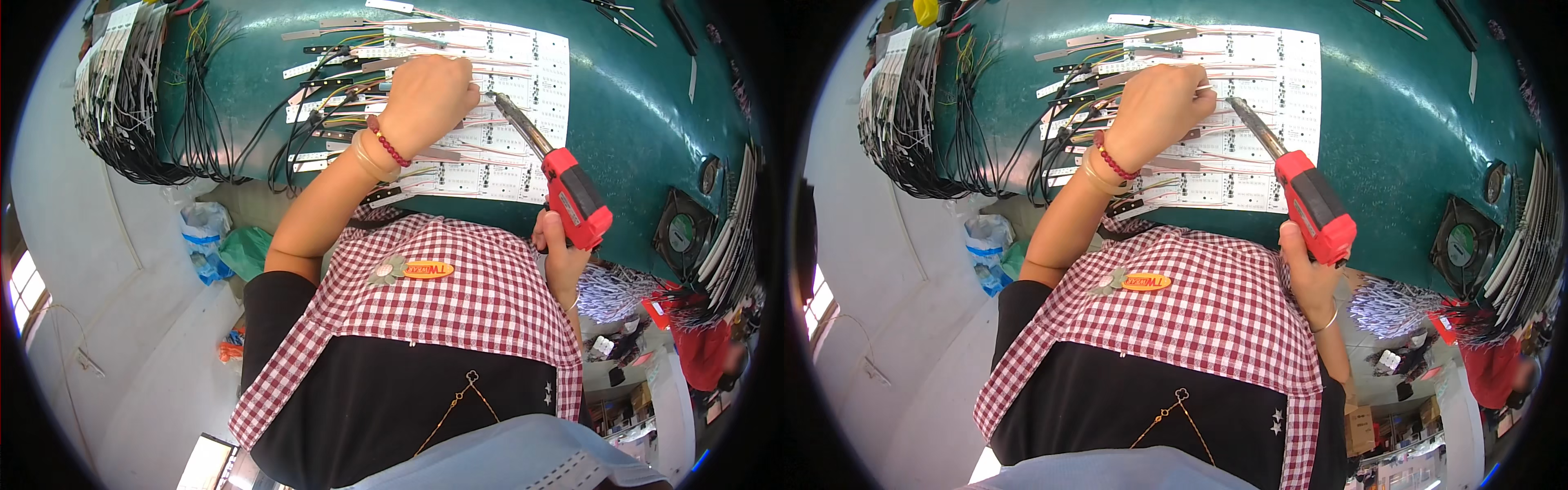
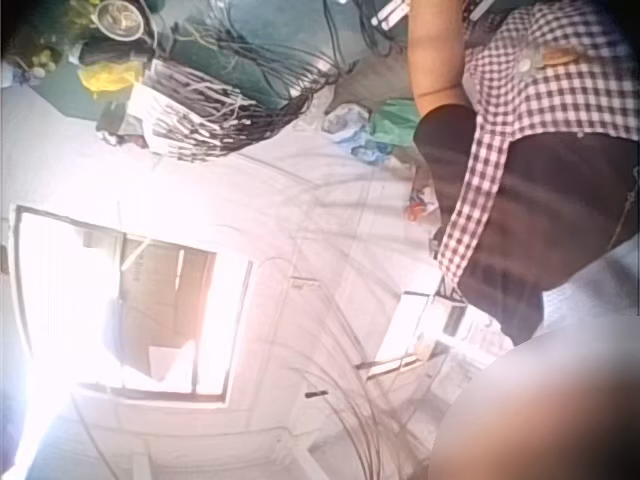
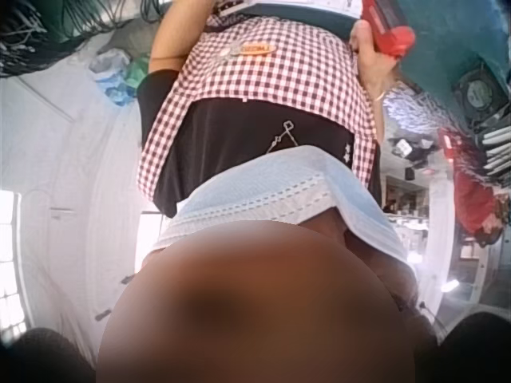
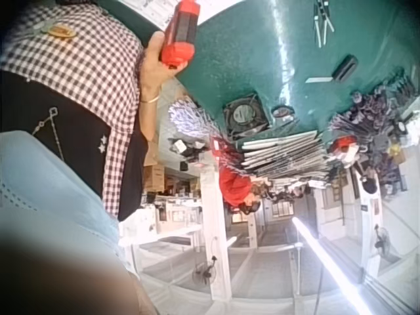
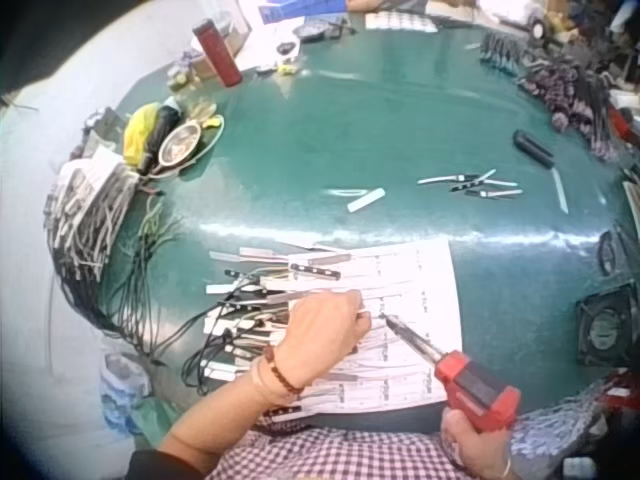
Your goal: Soldering electrical wires onto LED circuit strips at a factory workbench.
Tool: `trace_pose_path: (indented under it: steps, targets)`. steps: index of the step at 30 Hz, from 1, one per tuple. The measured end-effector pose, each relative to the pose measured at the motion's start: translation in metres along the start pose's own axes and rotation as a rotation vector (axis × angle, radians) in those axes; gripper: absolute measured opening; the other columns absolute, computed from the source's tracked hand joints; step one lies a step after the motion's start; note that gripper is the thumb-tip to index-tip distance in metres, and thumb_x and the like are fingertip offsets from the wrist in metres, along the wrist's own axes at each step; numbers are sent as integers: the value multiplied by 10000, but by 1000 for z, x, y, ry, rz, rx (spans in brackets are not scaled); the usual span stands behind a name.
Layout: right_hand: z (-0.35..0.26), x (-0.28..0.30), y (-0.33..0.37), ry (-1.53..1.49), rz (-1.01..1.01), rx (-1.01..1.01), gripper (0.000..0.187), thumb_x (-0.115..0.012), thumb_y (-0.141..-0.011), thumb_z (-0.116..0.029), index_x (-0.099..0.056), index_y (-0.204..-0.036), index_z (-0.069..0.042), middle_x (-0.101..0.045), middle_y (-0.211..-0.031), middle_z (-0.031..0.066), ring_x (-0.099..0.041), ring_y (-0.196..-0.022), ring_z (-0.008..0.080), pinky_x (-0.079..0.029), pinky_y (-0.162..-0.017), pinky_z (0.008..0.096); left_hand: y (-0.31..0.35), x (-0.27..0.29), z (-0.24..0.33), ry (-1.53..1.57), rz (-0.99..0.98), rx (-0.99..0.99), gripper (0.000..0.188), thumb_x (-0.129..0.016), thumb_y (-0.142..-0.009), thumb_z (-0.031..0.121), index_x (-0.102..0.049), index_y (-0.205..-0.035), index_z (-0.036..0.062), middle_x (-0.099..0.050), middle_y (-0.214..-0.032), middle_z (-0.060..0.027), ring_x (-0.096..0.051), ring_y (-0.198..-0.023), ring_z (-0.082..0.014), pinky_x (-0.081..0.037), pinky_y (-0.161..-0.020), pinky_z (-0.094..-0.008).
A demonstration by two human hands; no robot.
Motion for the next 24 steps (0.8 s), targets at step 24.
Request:
trace_pose_path:
  steps: [24]
  targets:
    - [-7,12,5,-138,44,111,344,-516,-895,-203,-468,-1139,34,-507,-650,50,-412,-474,82,-370,-459,242,10,19,-15,244,-46,-43,164,-514,-879,151,-533,-879,-11,-606,-763,-182,-588,-667,-327,-466,-622,-377]
Point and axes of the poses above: each hand's wrist, its own y-axis away from the middle knuckle, its own x-axis out of the back of the hand, z = x × y, the point moved 1 cm from there along -y, towards the middle knuckle
